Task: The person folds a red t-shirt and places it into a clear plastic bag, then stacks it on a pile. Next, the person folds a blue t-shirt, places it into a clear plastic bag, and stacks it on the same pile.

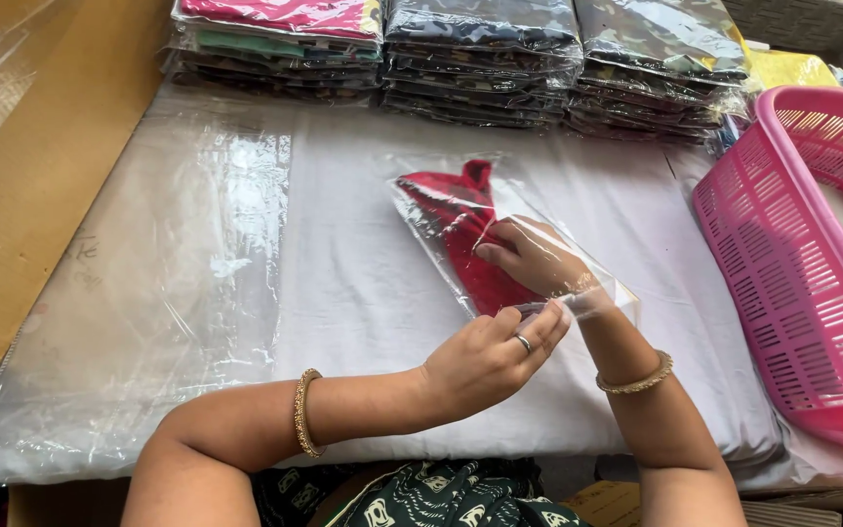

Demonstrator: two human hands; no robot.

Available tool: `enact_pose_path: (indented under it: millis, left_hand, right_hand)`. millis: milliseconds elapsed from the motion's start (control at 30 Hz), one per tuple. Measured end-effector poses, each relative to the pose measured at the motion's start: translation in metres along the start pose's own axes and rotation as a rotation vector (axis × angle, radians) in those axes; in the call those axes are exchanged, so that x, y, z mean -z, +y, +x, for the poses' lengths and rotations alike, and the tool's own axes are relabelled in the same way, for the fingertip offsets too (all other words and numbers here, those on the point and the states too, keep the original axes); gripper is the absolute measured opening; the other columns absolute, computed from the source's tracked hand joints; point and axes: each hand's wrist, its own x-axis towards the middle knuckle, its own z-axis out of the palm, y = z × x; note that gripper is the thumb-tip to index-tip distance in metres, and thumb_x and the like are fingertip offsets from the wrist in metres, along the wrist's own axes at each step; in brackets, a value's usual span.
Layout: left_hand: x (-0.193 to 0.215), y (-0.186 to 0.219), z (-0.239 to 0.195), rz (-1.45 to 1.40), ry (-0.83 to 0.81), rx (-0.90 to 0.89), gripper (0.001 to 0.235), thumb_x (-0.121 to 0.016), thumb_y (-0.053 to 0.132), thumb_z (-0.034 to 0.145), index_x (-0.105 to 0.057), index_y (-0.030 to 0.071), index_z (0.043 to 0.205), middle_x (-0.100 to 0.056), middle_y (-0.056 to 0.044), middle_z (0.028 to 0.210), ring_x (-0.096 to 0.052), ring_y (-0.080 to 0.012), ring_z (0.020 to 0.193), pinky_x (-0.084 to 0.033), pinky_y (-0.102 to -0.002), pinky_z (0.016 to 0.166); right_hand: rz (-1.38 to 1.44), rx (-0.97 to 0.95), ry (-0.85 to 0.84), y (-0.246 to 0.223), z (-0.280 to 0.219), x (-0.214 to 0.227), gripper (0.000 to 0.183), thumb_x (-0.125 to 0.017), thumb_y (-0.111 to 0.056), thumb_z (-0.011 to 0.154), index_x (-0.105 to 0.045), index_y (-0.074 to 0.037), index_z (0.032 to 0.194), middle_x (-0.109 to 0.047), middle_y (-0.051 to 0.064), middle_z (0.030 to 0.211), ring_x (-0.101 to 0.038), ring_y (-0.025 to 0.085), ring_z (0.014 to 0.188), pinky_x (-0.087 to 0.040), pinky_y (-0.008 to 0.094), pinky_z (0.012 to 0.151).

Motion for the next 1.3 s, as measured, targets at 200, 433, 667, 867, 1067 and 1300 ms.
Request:
enact_pose_path:
  millis: [200, 433, 667, 867, 1067, 1300]
  left_hand:
    - [-0.002, 0.001, -0.003, -0.044, -0.029, 0.018, 0.051, -0.064, 0.006, 0.089, -0.063, -0.004, 0.139, -0.057, -0.018, 0.145, -0.052, -0.016, 0.085, -0.053, -0.024, 0.065]
    - [0.0, 0.007, -0.001, -0.062, -0.035, 0.005, 0.05, -0.061, 0.01, 0.089, -0.064, -0.006, 0.137, -0.06, -0.02, 0.142, -0.052, -0.0162, 0.082, -0.049, -0.024, 0.062]
    - [-0.002, 0.011, -0.008, -0.057, -0.074, -0.006, 0.047, -0.062, 0.01, 0.088, -0.066, -0.005, 0.132, -0.063, -0.022, 0.139, -0.055, -0.0163, 0.081, -0.05, -0.025, 0.063]
    - [-0.005, 0.013, -0.013, -0.111, -0.068, -0.03, 0.042, -0.062, 0.013, 0.091, -0.069, 0.003, 0.131, -0.065, -0.023, 0.136, -0.056, -0.0175, 0.08, -0.05, -0.027, 0.063]
    - [-0.014, 0.016, -0.018, -0.139, -0.108, -0.038, 0.044, -0.06, 0.016, 0.091, -0.069, 0.003, 0.131, -0.065, -0.021, 0.135, -0.059, -0.0188, 0.083, -0.051, -0.029, 0.066]
    - [-0.016, 0.023, -0.021, -0.151, -0.168, -0.076, 0.047, -0.06, 0.015, 0.089, -0.067, -0.004, 0.132, -0.065, -0.019, 0.136, -0.058, -0.0181, 0.081, -0.051, -0.028, 0.065]
  right_hand:
    - [-0.102, -0.188, 0.185, 0.082, -0.03, -0.022, 0.03, -0.057, -0.025, 0.101, -0.072, -0.011, 0.123, -0.071, 0.02, 0.114, -0.064, 0.039, 0.107, -0.052, 0.046, 0.09]
    - [-0.224, 0.197, 0.172, 0.105, -0.003, -0.058, 0.051, -0.055, -0.026, 0.099, -0.052, -0.005, 0.146, -0.048, 0.023, 0.154, -0.045, 0.04, 0.143, -0.039, 0.045, 0.116]
    - [-0.44, -0.222, 0.076, 0.108, 0.068, -0.076, 0.064, -0.045, -0.047, 0.105, -0.038, -0.009, 0.155, -0.035, 0.025, 0.159, -0.03, 0.042, 0.149, -0.025, 0.053, 0.118]
    - [-0.202, -0.042, 0.155, 0.147, 0.054, -0.078, 0.054, -0.041, -0.04, 0.105, -0.052, -0.013, 0.15, -0.041, 0.021, 0.16, -0.028, 0.042, 0.152, -0.023, 0.052, 0.122]
    - [-0.167, 0.155, -0.037, 0.082, -0.048, -0.085, 0.057, -0.054, -0.036, 0.094, -0.053, -0.03, 0.15, -0.057, 0.007, 0.155, -0.05, 0.037, 0.131, -0.035, 0.055, 0.109]
    - [-0.42, 0.242, -0.078, 0.04, -0.065, -0.055, 0.06, -0.056, -0.048, 0.095, -0.048, -0.032, 0.152, -0.045, 0.014, 0.153, -0.038, 0.039, 0.142, -0.02, 0.062, 0.115]
